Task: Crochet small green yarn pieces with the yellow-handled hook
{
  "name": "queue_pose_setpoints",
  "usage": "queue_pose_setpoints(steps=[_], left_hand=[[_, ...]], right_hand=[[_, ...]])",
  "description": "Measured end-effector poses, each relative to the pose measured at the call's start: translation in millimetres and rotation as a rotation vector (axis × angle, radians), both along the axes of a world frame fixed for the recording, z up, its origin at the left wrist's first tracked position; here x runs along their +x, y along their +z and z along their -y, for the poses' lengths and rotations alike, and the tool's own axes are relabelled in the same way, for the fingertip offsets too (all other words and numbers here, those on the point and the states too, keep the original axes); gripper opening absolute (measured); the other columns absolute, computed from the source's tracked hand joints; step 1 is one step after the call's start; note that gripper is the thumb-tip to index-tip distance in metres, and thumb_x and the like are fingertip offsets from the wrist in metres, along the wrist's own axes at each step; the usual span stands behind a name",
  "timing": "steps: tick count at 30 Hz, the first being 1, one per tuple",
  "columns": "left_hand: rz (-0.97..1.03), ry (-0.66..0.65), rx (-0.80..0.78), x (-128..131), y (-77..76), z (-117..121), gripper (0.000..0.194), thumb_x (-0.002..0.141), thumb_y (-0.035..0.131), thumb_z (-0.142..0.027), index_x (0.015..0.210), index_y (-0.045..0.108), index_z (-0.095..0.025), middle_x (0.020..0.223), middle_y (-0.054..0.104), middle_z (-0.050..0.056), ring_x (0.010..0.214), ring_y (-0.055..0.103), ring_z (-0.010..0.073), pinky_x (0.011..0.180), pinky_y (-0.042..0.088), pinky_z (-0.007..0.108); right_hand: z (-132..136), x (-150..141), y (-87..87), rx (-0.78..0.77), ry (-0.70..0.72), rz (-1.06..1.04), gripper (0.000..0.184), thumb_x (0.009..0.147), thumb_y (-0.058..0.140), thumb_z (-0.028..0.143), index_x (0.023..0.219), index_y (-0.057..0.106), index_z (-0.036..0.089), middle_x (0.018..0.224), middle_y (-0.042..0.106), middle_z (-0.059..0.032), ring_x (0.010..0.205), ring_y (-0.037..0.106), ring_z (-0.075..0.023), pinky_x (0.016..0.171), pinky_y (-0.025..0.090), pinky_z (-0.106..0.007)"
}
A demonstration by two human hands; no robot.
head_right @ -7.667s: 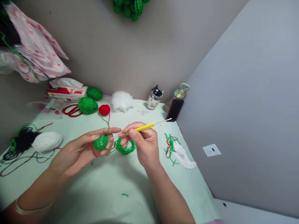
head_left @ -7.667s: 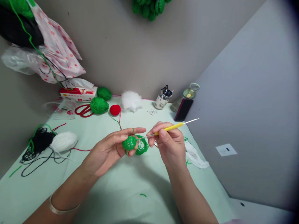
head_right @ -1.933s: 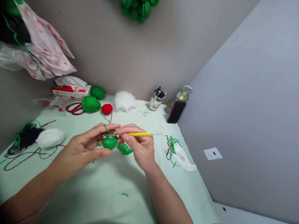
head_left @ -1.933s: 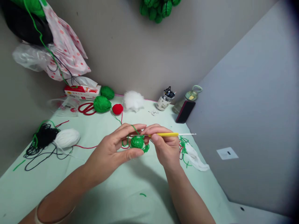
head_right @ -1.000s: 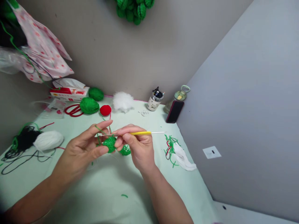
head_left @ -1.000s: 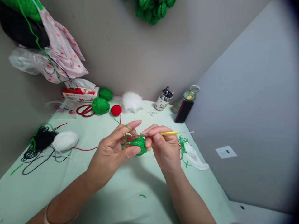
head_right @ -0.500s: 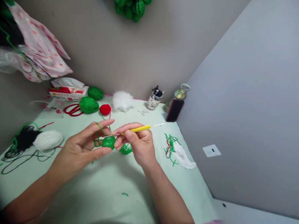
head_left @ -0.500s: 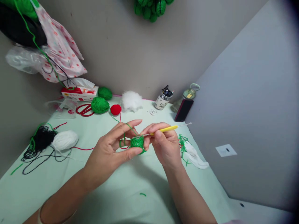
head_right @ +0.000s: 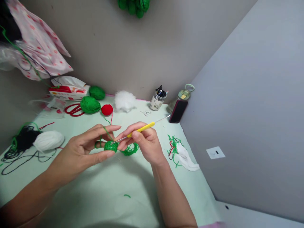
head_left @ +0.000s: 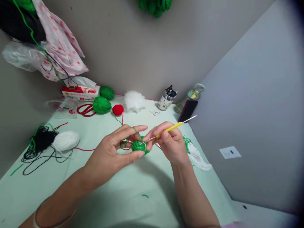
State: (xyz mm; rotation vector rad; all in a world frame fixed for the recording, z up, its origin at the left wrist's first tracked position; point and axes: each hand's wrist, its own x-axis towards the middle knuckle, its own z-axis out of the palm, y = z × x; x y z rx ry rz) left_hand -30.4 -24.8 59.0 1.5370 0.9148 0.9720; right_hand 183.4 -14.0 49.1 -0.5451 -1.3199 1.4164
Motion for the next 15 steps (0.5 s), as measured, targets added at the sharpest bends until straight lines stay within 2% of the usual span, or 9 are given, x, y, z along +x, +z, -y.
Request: queue_pose_setpoints(steps=[5, 15], left_hand=[[-0.027, -0.01, 0.058, 0.3, 2.1, -0.4, 0.049, 0.083, 0.078, -0.022, 0.129, 0.075, -0.037, 0.095, 0.064, 0.0, 0.093, 0.065, 0.0192, 0.081, 0.057, 0.033], [-0.039, 0.013, 0.14, -0.6, 1.8, 0.7, 0.047, 0.082, 0.077, -0.017, 0.126, 0.076, -0.034, 0.094, 0.068, -0.001, 0.085, 0.067, 0.0154, 0.079, 0.059, 0.029]], right_hand=[[1.2, 4.4, -1.1, 0.026, 0.012, 0.079, 0.023, 0.101, 0.063, 0.043, 0.099, 0.07, 0.021, 0.097, 0.083, -0.0067, 0.072, 0.08, -0.016, 0.066, 0.066, -0.029], [11.4, 6.0, 9.2, 0.201, -0.039, 0.21, 0.017, 0.104, 0.058, 0.025, 0.106, 0.075, 0.022, 0.103, 0.082, -0.0059, 0.081, 0.08, -0.0168, 0.074, 0.067, -0.033]])
